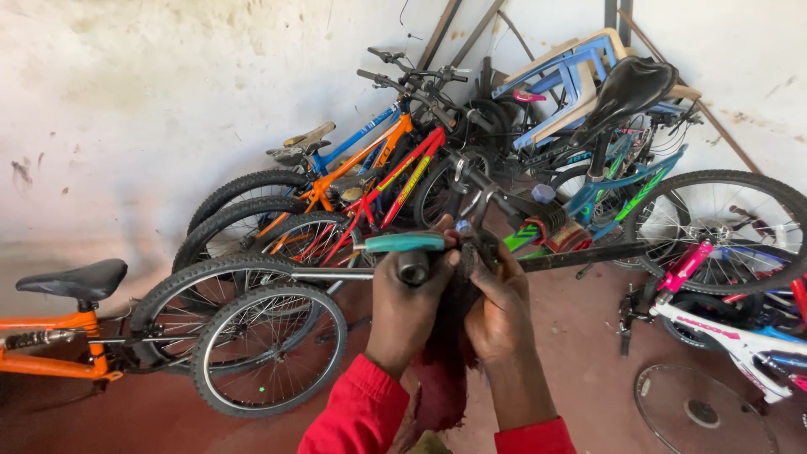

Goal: Repairing and assembling components on a bicycle handlebar using tools

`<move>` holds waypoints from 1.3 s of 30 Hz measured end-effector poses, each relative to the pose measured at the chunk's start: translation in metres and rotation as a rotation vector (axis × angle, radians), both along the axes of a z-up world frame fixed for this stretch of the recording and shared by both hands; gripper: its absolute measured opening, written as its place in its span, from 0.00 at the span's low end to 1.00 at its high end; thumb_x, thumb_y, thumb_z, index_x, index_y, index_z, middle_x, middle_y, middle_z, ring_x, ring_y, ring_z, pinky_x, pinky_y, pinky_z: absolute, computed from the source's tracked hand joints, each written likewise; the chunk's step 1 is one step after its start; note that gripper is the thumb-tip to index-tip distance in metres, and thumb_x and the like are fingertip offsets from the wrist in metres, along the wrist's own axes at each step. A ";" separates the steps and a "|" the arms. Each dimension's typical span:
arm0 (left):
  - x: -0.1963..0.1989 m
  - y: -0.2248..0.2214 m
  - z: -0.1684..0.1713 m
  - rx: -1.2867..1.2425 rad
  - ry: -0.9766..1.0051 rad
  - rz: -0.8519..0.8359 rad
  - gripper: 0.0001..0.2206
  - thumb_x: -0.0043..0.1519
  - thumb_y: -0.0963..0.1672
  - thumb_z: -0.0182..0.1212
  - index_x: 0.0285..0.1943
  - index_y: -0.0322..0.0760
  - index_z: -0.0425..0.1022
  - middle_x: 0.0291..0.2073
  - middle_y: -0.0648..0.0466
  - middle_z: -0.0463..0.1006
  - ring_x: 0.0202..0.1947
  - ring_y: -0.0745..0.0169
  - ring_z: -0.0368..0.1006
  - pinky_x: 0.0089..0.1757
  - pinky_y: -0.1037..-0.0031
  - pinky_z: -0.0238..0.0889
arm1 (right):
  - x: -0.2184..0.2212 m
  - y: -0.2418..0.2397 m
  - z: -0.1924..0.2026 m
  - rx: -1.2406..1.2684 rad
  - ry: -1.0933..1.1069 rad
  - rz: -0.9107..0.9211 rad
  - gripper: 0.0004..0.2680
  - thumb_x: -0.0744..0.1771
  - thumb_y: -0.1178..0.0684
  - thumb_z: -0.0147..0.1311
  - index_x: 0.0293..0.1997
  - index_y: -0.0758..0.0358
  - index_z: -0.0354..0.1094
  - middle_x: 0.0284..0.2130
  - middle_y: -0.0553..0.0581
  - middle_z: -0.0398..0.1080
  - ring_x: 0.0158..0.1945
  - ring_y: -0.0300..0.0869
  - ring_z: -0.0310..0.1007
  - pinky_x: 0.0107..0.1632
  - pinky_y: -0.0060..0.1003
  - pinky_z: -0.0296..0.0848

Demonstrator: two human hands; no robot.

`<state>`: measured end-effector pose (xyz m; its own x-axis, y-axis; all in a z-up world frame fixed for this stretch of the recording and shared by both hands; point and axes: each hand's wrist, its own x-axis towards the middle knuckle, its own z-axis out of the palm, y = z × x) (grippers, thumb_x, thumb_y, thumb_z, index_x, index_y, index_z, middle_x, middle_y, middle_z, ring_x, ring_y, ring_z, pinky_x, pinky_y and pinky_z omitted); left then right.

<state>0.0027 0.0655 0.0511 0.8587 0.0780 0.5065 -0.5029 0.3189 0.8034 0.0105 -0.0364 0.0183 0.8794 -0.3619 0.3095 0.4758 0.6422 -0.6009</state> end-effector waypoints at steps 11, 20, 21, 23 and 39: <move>0.007 -0.005 -0.008 -0.251 0.399 -0.223 0.21 0.47 0.46 0.71 0.41 0.25 0.69 0.22 0.50 0.68 0.18 0.66 0.65 0.18 0.81 0.59 | -0.017 0.009 0.029 -0.762 -0.018 -0.565 0.08 0.61 0.64 0.59 0.42 0.70 0.70 0.33 0.63 0.73 0.38 0.43 0.73 0.43 0.37 0.74; 0.008 0.010 0.007 -0.751 0.881 -0.427 0.17 0.49 0.44 0.68 0.42 0.26 0.72 0.33 0.45 0.75 0.32 0.55 0.73 0.37 0.68 0.69 | -0.023 0.017 0.029 -0.803 0.036 -0.547 0.08 0.65 0.58 0.51 0.47 0.65 0.66 0.30 0.60 0.72 0.35 0.43 0.75 0.42 0.38 0.75; 0.005 0.015 0.015 -0.825 0.902 -0.424 0.19 0.49 0.45 0.67 0.44 0.25 0.72 0.36 0.43 0.76 0.36 0.53 0.74 0.40 0.65 0.68 | -0.020 0.017 0.026 -0.627 0.060 -0.421 0.07 0.66 0.59 0.46 0.48 0.68 0.63 0.26 0.60 0.70 0.31 0.42 0.74 0.40 0.38 0.76; 0.012 0.021 0.008 -0.865 0.904 -0.401 0.17 0.50 0.44 0.67 0.43 0.25 0.73 0.36 0.43 0.76 0.36 0.53 0.74 0.40 0.67 0.69 | -0.019 0.011 0.027 -0.592 0.106 -0.355 0.07 0.66 0.58 0.48 0.46 0.68 0.64 0.27 0.60 0.69 0.33 0.41 0.71 0.40 0.40 0.74; 0.012 0.029 0.006 -0.671 0.468 -0.295 0.05 0.53 0.39 0.61 0.34 0.32 0.68 0.27 0.48 0.74 0.28 0.59 0.70 0.34 0.72 0.66 | -0.026 0.046 0.046 -1.079 0.157 -0.291 0.09 0.63 0.48 0.49 0.37 0.63 0.70 0.35 0.55 0.72 0.42 0.41 0.71 0.45 0.33 0.66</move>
<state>0.0142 0.0941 0.0569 0.9994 -0.0251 0.0227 0.0103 0.8645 0.5026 -0.0150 0.0097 0.0641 0.8617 -0.1697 0.4783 0.3933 -0.3721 -0.8407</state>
